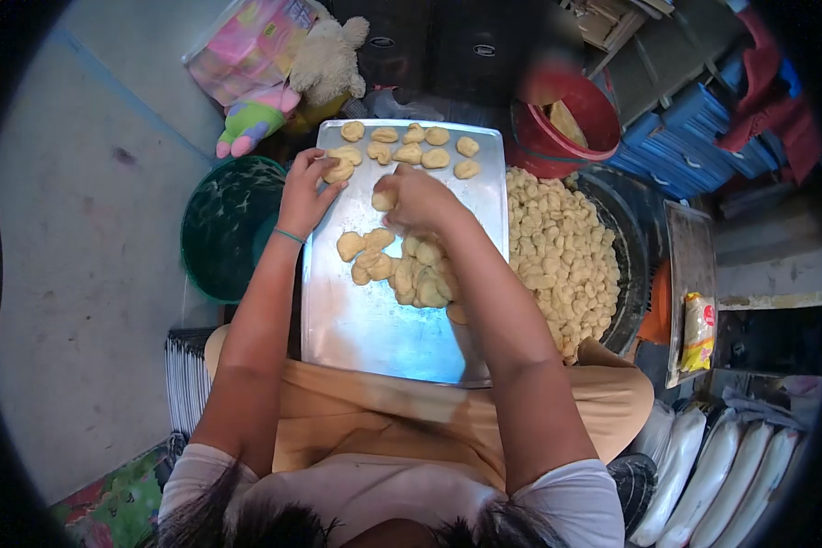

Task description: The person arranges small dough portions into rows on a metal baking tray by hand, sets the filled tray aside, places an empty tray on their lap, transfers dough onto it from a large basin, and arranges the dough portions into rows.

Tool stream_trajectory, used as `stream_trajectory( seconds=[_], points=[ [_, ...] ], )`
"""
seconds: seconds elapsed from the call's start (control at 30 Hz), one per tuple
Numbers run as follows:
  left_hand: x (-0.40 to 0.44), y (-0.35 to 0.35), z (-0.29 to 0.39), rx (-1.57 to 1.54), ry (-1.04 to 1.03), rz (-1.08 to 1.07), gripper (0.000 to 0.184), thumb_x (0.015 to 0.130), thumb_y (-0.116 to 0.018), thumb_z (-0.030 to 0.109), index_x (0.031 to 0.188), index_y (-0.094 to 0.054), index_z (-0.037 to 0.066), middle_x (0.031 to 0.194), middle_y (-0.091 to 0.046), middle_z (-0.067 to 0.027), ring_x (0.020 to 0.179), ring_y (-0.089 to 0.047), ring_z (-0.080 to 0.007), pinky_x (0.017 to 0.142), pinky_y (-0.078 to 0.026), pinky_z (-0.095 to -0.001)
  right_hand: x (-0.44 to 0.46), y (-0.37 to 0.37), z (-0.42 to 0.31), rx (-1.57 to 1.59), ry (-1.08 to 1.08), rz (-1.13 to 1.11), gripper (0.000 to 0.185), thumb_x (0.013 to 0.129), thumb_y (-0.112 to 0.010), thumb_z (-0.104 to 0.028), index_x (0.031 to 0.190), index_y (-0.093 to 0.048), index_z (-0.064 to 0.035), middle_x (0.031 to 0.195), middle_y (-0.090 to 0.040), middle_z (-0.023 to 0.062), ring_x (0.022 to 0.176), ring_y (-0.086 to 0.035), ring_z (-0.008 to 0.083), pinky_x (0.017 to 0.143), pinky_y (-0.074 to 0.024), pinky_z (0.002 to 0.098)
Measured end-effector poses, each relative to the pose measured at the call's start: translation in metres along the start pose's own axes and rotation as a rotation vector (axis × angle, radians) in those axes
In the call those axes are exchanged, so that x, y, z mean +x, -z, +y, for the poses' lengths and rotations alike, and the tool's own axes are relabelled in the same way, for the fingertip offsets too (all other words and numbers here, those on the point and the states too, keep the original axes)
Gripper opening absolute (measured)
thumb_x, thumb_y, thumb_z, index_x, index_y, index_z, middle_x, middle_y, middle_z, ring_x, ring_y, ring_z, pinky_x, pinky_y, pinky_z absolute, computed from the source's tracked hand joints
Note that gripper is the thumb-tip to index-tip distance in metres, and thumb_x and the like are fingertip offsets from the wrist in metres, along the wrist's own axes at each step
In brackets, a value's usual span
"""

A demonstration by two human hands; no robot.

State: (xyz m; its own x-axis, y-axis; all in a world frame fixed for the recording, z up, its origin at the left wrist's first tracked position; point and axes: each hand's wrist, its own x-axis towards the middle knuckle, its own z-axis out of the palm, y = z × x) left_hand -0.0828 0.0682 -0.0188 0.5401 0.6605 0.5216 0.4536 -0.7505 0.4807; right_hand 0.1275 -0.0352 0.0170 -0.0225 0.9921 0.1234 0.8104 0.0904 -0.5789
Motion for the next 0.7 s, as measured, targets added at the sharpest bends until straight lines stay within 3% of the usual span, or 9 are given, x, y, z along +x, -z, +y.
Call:
stream_trajectory(
  seconds=[0.07, 0.1, 0.2, 0.3, 0.4, 0.53, 0.63, 0.7],
  points=[
    [0.001, -0.006, -0.007, -0.011, 0.006, -0.06, 0.034, 0.078, -0.076, 0.019, 0.108, -0.067, 0.006, 0.111, -0.061, -0.0111, 0.105, -0.058, -0.0303, 0.09, -0.045, -0.0398, -0.001, 0.001, -0.009, 0.019, -0.147, -0.118, 0.029, 0.075, -0.072, -0.009, 0.104, -0.068, -0.0047, 0.105, -0.064, 0.0144, 0.097, -0.064, 0.0324, 0.086, -0.05, 0.0402],
    [0.002, -0.01, -0.008, -0.028, 0.003, -0.062, 0.034, 0.078, -0.075, 0.019, 0.108, -0.067, 0.006, 0.11, -0.061, -0.0108, 0.105, -0.058, -0.0303, 0.09, -0.045, -0.0399, 0.002, -0.005, -0.011, 0.038, -0.163, 0.023, 0.031, 0.076, -0.072, -0.012, 0.106, -0.067, -0.0105, 0.107, -0.062, 0.0146, 0.098, -0.063, 0.0336, 0.085, -0.0504, 0.0416],
    [0.006, -0.015, -0.005, -0.024, 0.016, -0.049, 0.032, 0.079, -0.074, 0.019, 0.107, -0.067, 0.007, 0.109, -0.061, -0.0097, 0.104, -0.058, -0.03, 0.091, -0.044, -0.0407, 0.003, -0.006, -0.021, -0.008, -0.192, 0.194, 0.032, 0.075, -0.07, -0.009, 0.106, -0.067, -0.013, 0.106, -0.062, 0.0141, 0.099, -0.063, 0.0332, 0.084, -0.0505, 0.0415],
    [0.008, -0.009, 0.008, 0.053, 0.064, -0.034, 0.028, 0.078, -0.073, 0.017, 0.104, -0.068, 0.008, 0.106, -0.061, -0.0089, 0.103, -0.058, -0.029, 0.091, -0.043, -0.0414, -0.019, -0.001, -0.045, -0.187, -0.01, 0.018, 0.031, 0.075, -0.066, -0.006, 0.106, -0.066, -0.0125, 0.107, -0.062, 0.0126, 0.099, -0.063, 0.0327, 0.084, -0.0508, 0.0417],
    [0.002, -0.014, 0.011, 0.037, 0.099, -0.086, 0.024, 0.079, -0.071, 0.014, 0.103, -0.067, 0.007, 0.103, -0.062, -0.0096, 0.102, -0.058, -0.0295, 0.089, -0.044, -0.042, -0.037, -0.009, -0.035, -0.099, 0.001, -0.315, 0.032, 0.074, -0.062, -0.003, 0.106, -0.066, -0.0097, 0.106, -0.063, 0.0119, 0.099, -0.063, 0.0326, 0.083, -0.0507, 0.042],
    [0.004, -0.013, 0.008, -0.022, 0.071, -0.161, 0.022, 0.079, -0.067, 0.009, 0.101, -0.066, 0.006, 0.1, -0.062, -0.0104, 0.103, -0.058, -0.031, 0.088, -0.045, -0.0432, -0.018, -0.006, 0.007, -0.048, -0.272, -0.023, 0.032, 0.076, -0.064, -0.006, 0.108, -0.066, -0.0096, 0.106, -0.064, 0.0133, 0.101, -0.063, 0.0335, 0.085, -0.0506, 0.0403],
    [0.003, -0.012, 0.02, 0.102, 0.048, -0.138, 0.024, 0.079, -0.066, 0.009, 0.103, -0.066, 0.008, 0.101, -0.063, -0.0094, 0.104, -0.057, -0.0299, 0.089, -0.043, -0.0425, -0.011, -0.002, 0.009, 0.013, -0.209, 0.257, 0.032, 0.076, -0.068, -0.013, 0.108, -0.067, -0.0097, 0.111, -0.065, 0.0152, 0.103, -0.063, 0.0337, 0.086, -0.0508, 0.0401],
    [0.007, -0.008, 0.028, 0.169, 0.0, -0.096, 0.025, 0.079, -0.066, 0.01, 0.104, -0.066, 0.009, 0.104, -0.063, -0.0081, 0.106, -0.056, -0.0285, 0.091, -0.042, -0.0422, -0.027, 0.019, -0.011, -0.099, -0.32, 0.118, 0.032, 0.076, -0.069, -0.016, 0.107, -0.067, -0.0087, 0.112, -0.065, 0.0164, 0.105, -0.062, 0.0332, 0.087, -0.0505, 0.0406]
  ],
)
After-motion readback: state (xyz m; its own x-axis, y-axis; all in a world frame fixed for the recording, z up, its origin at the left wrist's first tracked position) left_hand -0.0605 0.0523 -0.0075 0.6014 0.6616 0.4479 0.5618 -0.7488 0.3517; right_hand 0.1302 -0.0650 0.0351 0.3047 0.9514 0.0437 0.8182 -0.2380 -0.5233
